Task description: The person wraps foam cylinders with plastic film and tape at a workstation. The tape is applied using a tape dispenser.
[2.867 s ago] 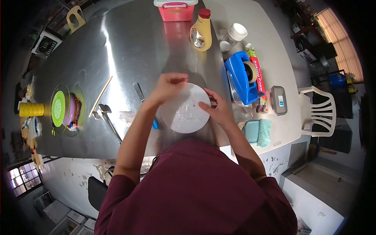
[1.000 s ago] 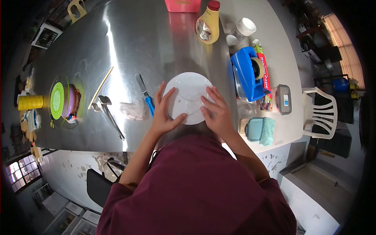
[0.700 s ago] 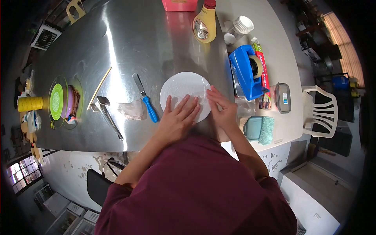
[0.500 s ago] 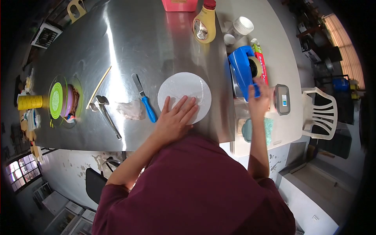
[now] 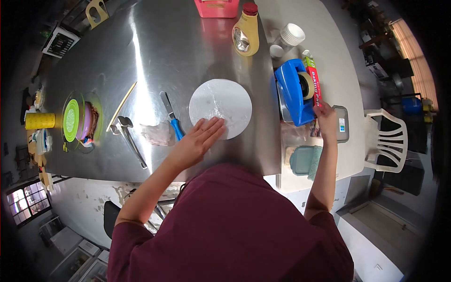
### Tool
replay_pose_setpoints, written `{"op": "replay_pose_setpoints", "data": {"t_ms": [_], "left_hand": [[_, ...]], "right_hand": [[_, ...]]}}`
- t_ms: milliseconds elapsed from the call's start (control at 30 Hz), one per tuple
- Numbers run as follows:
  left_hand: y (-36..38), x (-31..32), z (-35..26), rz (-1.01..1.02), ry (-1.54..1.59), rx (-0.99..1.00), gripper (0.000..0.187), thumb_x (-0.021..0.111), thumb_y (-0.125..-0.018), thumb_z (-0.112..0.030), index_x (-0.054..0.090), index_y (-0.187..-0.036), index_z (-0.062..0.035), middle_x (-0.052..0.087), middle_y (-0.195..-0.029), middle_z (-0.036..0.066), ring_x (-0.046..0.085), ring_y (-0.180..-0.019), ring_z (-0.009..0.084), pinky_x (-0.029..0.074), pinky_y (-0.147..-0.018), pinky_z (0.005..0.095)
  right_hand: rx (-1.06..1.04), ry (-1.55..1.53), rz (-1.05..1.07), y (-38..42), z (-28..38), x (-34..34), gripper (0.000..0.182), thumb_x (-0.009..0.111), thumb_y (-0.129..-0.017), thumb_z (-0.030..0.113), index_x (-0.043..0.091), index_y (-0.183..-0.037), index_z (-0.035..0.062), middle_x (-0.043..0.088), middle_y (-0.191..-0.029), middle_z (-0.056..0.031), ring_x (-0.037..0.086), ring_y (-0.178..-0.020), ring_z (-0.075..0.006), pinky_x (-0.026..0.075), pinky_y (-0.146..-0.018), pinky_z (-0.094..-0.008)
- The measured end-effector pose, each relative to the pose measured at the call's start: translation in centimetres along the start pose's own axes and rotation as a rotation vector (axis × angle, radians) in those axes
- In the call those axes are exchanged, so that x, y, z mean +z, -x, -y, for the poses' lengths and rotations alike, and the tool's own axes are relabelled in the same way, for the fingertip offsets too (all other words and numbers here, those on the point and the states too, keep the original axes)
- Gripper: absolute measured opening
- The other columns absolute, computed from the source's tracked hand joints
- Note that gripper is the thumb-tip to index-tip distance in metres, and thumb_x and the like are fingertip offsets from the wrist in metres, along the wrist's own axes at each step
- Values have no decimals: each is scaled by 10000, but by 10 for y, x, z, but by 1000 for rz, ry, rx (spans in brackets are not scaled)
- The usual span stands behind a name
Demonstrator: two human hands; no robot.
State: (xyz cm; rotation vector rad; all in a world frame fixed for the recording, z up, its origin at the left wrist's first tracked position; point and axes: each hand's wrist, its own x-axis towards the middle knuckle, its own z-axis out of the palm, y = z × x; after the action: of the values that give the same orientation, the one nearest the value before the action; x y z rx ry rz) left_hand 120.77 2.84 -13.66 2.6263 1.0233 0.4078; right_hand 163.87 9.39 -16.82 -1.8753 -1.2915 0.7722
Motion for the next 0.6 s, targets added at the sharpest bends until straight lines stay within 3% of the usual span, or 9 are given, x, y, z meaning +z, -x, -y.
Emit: {"op": "replay_pose_setpoints", "data": {"t_ms": [67, 267, 400, 467, 567, 600], "left_hand": [[-5, 7, -13, -48, 12, -82, 537, 495, -785, 8, 439, -1319, 2, 419, -1402, 142, 385, -1315, 279, 301, -1074, 476], [-6, 9, -11, -41, -71, -66, 557, 528, -744, 11, 460, -1296, 7, 445, -1378, 134, 379, -1321, 270, 275, -1080, 494], [-6, 11, -9, -26, -53, -95, 577, 524, -731, 31, 458, -1303, -5, 444, -1380, 123, 369, -1328, 270, 262, -1085, 493], [-6, 11, -12, -23, -36, -133, 600, 511, -727, 49, 450, -1319, -25, 440, -1384, 118, 362, -1332, 270, 255, -1088, 492], [-10, 11, -18, -20, -63, -187, 478, 499, -836, 10, 482, -1306, -76, 462, -1364, 114, 393, -1311, 274, 255, -1089, 488], [-11, 10, -21, -6, -76, -191, 526, 466, -814, 49, 472, -1322, -86, 452, -1368, 115, 379, -1321, 277, 249, -1091, 493]], "right_hand": [[12, -107, -18, 1, 6, -1, 316, 622, -871, 75, 581, -1154, -58, 669, -876, -91, 610, -741, -124, 487, -700, -258], [4, -443, -206, 20, 24, -1, 310, 650, -869, 85, 585, -1136, -60, 662, -899, -84, 604, -780, -115, 473, -753, -235], [0, -326, -152, 30, 37, -22, 285, 626, -864, 46, 590, -1128, -54, 654, -904, -78, 603, -808, -103, 467, -714, -205], [117, -255, -119, 38, 37, -40, 293, 625, -855, 48, 590, -1126, -54, 651, -887, -74, 602, -785, -105, 467, -701, -202], [217, -129, -99, 52, 34, -58, 315, 650, -831, 104, 607, -1108, -41, 638, -838, -43, 585, -720, -95, 479, -649, -215], [251, -90, -97, 59, 41, -60, 319, 657, -829, 122, 613, -1102, -36, 635, -831, -35, 579, -714, -90, 480, -637, -217]]}}
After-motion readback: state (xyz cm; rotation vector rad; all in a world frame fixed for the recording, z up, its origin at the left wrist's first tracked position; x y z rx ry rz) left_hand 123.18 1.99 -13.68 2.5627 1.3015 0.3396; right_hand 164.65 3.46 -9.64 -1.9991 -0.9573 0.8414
